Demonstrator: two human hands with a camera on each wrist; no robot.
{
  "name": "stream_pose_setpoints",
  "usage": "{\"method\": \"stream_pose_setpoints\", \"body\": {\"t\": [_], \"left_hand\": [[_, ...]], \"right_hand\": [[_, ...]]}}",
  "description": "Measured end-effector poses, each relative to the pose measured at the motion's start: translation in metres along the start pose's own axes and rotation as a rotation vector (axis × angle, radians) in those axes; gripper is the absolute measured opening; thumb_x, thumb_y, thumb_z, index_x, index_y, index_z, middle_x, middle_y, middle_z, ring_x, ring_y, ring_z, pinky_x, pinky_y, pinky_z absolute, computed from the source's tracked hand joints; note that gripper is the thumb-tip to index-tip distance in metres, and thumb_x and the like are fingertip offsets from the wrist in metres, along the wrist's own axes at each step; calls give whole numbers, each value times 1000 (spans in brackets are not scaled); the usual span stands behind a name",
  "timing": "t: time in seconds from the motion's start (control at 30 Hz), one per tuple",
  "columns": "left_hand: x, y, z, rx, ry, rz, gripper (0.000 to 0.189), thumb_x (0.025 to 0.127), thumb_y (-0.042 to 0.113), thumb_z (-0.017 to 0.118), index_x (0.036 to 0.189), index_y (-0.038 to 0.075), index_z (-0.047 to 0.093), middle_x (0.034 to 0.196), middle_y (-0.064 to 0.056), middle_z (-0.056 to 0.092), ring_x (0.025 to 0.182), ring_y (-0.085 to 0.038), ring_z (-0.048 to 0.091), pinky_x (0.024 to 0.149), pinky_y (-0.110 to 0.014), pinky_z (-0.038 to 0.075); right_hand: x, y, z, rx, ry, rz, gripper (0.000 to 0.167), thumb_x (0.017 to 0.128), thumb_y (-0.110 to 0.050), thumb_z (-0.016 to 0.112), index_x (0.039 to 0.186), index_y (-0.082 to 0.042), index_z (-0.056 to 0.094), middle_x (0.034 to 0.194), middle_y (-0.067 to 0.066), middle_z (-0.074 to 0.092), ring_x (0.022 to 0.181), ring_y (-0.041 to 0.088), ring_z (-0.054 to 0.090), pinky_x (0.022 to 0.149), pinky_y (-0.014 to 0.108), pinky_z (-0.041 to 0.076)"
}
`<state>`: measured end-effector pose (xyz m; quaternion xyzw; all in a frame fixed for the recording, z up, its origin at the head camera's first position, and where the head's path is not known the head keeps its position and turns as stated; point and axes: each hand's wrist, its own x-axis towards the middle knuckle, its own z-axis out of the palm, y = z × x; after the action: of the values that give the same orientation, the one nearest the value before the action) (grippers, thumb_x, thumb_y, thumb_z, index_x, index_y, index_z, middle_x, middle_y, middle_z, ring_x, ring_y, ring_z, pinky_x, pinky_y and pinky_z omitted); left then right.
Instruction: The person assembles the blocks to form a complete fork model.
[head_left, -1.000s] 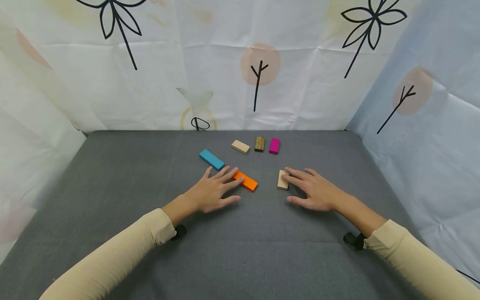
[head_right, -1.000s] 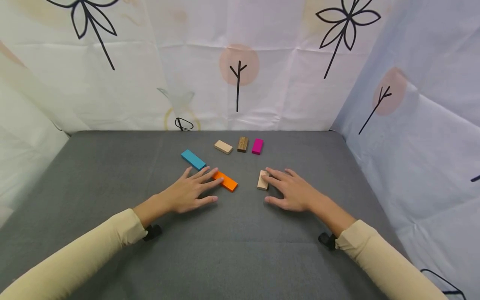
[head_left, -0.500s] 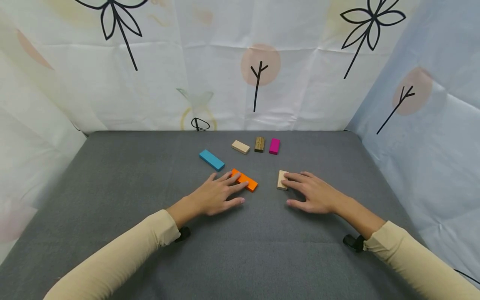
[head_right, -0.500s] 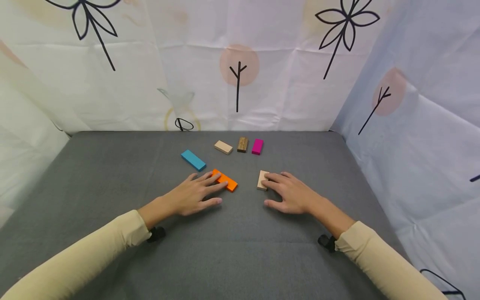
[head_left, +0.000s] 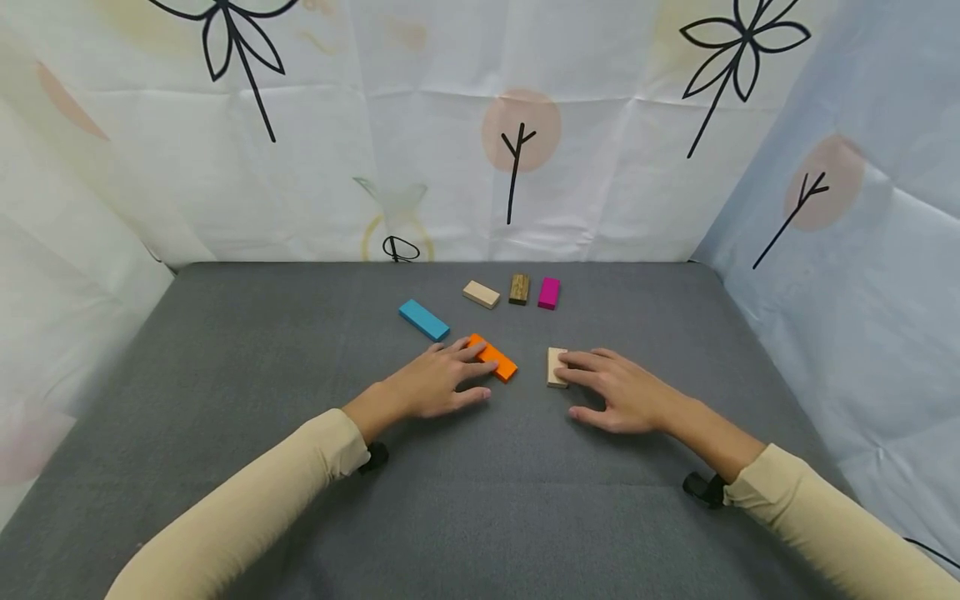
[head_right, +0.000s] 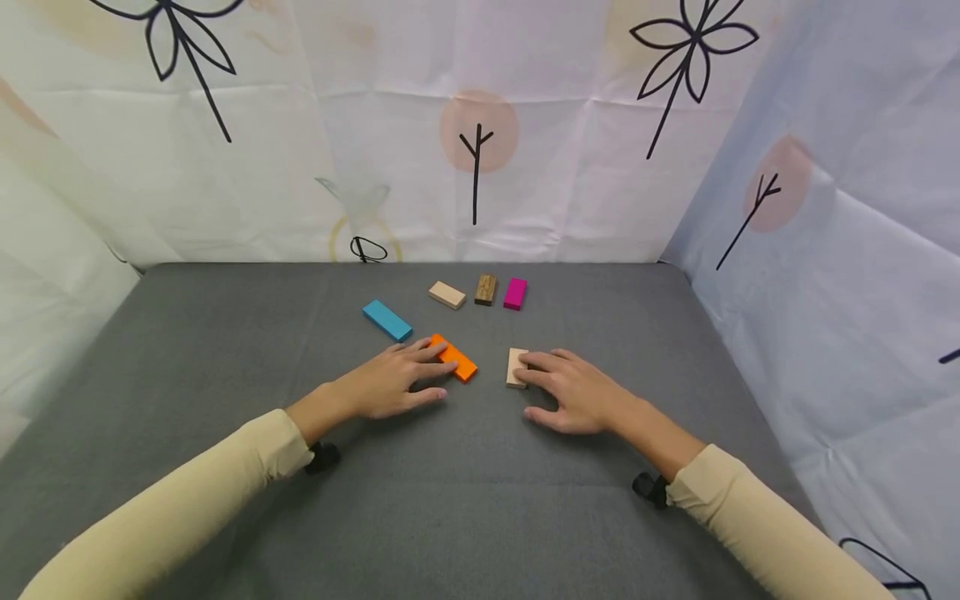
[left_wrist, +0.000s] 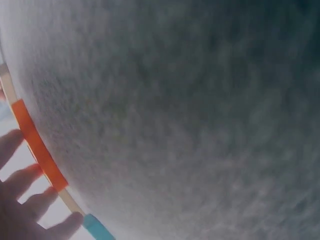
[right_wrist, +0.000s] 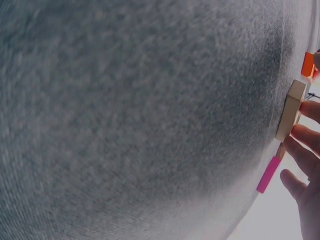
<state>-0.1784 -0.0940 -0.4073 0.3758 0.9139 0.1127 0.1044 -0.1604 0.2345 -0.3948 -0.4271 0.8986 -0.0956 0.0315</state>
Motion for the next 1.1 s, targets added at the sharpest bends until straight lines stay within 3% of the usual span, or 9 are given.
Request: {"method": "stream_pose_setpoints", "body": {"t": [0.23,0.57,0.7,0.9,1.1], "left_hand": [[9,-11,-2,-55,12,49,51,100,44,57,145,21,54,160,-9,32,149,-32,23,114,-59,27],[16,-16,-5,-165,29,56,45,98,34,65,140,18,60,157,-6,39,149,-30,25,116,-55,25],[15,-13,-5,-118,44,37,45,98,36,64,139,19,60,157,-8,38,149,-28,27,115,-61,23],[11,-2,0,24,101,45,43,100,35,60,138,17,62,155,-17,39,141,-32,41,108,-59,35],[12,1,3,-25,77,53,47,102,36,56,143,12,56,152,-17,43,134,-34,49,110,-47,38]], "right_hand": [[2,-6,3,-15,8,-61,59,92,-39,69,140,-7,58,149,14,48,132,33,50,109,56,36],[7,-20,6,-14,-36,-151,62,93,-40,67,143,-7,55,152,14,45,138,29,45,112,55,32],[8,-23,8,-16,-36,-169,62,93,-40,67,143,-7,54,152,14,45,138,28,44,113,53,32],[9,-28,9,-23,-24,-212,61,93,-40,67,143,-7,55,151,13,46,138,26,45,113,52,32],[12,-32,8,-4,-29,-235,60,93,-38,68,142,-6,56,150,13,47,138,26,45,113,52,32]]}}
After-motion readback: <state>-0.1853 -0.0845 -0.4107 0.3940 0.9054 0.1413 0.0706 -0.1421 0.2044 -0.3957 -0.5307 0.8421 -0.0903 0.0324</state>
